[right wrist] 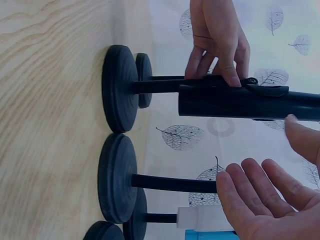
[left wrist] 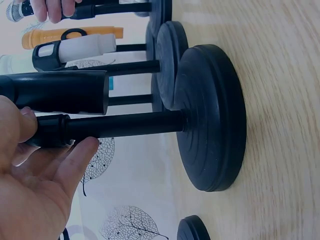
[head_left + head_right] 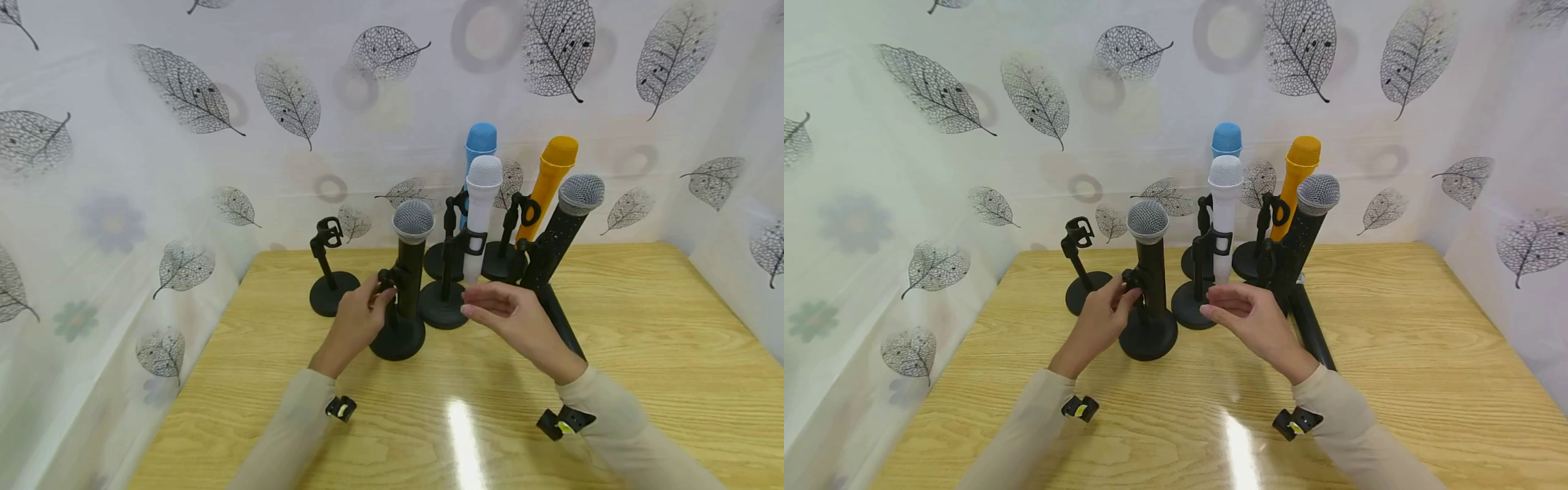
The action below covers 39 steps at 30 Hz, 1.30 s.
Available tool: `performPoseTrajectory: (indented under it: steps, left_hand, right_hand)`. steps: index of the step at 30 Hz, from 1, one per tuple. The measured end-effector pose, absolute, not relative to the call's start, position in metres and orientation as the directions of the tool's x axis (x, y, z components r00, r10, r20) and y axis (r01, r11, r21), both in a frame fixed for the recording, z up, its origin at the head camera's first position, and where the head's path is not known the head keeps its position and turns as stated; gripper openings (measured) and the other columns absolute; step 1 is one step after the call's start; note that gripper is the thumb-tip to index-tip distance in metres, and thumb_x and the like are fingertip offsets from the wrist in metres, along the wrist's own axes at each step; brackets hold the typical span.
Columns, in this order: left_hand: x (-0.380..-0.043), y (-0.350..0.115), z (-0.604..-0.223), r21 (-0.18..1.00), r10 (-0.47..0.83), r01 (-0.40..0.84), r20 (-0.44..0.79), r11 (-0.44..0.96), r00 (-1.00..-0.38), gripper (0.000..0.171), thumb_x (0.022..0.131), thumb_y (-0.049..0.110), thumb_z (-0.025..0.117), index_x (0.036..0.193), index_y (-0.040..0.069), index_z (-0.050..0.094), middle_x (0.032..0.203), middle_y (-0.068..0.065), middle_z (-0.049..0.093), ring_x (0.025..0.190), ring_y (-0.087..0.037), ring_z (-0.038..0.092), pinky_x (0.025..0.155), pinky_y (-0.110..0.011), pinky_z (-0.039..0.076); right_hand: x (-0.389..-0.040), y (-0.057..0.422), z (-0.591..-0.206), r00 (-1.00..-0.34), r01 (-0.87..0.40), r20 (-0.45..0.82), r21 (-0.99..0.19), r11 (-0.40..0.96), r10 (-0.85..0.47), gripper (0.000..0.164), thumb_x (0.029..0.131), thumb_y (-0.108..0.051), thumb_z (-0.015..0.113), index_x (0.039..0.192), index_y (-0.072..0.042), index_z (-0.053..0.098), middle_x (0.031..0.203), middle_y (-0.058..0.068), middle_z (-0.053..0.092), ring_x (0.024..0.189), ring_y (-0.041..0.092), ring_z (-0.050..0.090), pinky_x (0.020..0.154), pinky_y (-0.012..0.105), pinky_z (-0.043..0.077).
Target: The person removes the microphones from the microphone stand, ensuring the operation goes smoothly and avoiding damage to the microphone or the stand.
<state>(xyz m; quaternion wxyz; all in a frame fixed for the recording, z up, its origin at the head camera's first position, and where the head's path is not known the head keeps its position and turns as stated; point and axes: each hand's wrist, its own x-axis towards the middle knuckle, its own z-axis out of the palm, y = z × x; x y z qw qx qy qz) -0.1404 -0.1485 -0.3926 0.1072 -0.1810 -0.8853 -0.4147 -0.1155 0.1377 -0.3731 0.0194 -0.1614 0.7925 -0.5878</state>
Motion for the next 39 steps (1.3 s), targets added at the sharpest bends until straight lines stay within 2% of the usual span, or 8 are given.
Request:
performPoseTrajectory:
  steps: [6,12,16,19,23,28,34,39]
  left_hand:
    - [-0.137,-0.148,-0.393,0.688,0.242,0.427,0.354,0.588,-0.903,0.012,0.106,0.019,0.056,0.107,0.008,0.061,0.111,-0.010,0.073,0.101,-0.022,0.072,0.071,-0.035,0.054]
    - [-0.135,-0.148,-0.394,0.680,0.246,0.437,0.364,0.589,-0.898,0.012,0.106,0.019,0.056,0.102,0.009,0.059,0.104,-0.010,0.074,0.085,-0.019,0.071,0.062,-0.030,0.048]
    - [-0.134,-0.148,-0.394,0.680,0.248,0.444,0.371,0.583,-0.895,0.010,0.106,0.017,0.057,0.102,0.008,0.059,0.104,-0.010,0.074,0.088,-0.019,0.072,0.062,-0.029,0.048]
    - [-0.132,-0.148,-0.393,0.673,0.253,0.452,0.379,0.586,-0.890,0.010,0.106,0.016,0.057,0.103,0.007,0.060,0.099,-0.010,0.074,0.076,-0.015,0.069,0.058,-0.026,0.046]
    - [-0.128,-0.148,-0.392,0.669,0.258,0.454,0.376,0.589,-0.890,0.010,0.106,0.016,0.057,0.100,0.007,0.059,0.078,-0.005,0.066,0.053,-0.010,0.047,0.048,-0.024,0.036]
    - [-0.122,-0.147,-0.391,0.682,0.267,0.454,0.369,0.573,-0.890,0.011,0.106,0.017,0.056,0.103,0.008,0.060,0.066,0.003,0.048,0.049,-0.005,0.037,0.046,-0.023,0.033]
    - [-0.117,-0.143,-0.393,0.687,0.283,0.470,0.376,0.553,-0.882,0.010,0.106,0.016,0.056,0.106,0.008,0.061,0.071,0.000,0.055,0.051,-0.008,0.042,0.048,-0.024,0.035]
    - [-0.115,-0.136,-0.393,0.672,0.312,0.504,0.396,0.543,-0.864,0.009,0.105,0.014,0.058,0.107,0.006,0.062,0.094,-0.007,0.072,0.073,-0.015,0.066,0.060,-0.027,0.048]
  right_hand:
    - [-0.116,0.139,-0.367,-0.942,-0.254,0.185,-0.938,0.237,-0.280,0.036,0.095,-0.019,0.075,0.125,-0.001,0.067,0.122,0.011,0.070,0.105,0.015,0.070,0.087,0.025,0.055]
    - [-0.116,0.138,-0.363,-0.941,-0.255,0.186,-0.939,0.230,-0.283,0.035,0.095,-0.018,0.075,0.125,-0.002,0.067,0.122,0.011,0.070,0.105,0.015,0.070,0.086,0.026,0.055]
    - [-0.116,0.138,-0.361,-0.938,-0.261,0.191,-0.939,0.225,-0.290,0.034,0.095,-0.017,0.075,0.125,-0.003,0.068,0.122,0.011,0.070,0.105,0.015,0.070,0.087,0.026,0.055]
    - [-0.116,0.138,-0.360,-0.936,-0.265,0.196,-0.939,0.220,-0.291,0.034,0.095,-0.018,0.075,0.125,-0.004,0.068,0.123,0.011,0.069,0.105,0.014,0.070,0.087,0.026,0.055]
    - [-0.116,0.139,-0.358,-0.936,-0.264,0.195,-0.939,0.219,-0.293,0.034,0.095,-0.018,0.075,0.126,-0.004,0.068,0.123,0.011,0.069,0.106,0.014,0.069,0.088,0.026,0.055]
    - [-0.115,0.138,-0.355,-0.937,-0.259,0.188,-0.939,0.228,-0.293,0.036,0.095,-0.018,0.075,0.126,-0.003,0.067,0.123,0.011,0.069,0.107,0.014,0.069,0.088,0.025,0.054]
    - [-0.115,0.138,-0.353,-0.935,-0.262,0.185,-0.935,0.239,-0.301,0.039,0.095,-0.018,0.074,0.127,0.001,0.065,0.124,0.011,0.069,0.107,0.014,0.069,0.088,0.025,0.054]
    - [-0.114,0.137,-0.351,-0.935,-0.270,0.190,-0.929,0.254,-0.299,0.038,0.096,-0.020,0.074,0.128,0.000,0.065,0.124,0.010,0.069,0.108,0.014,0.069,0.089,0.024,0.054]
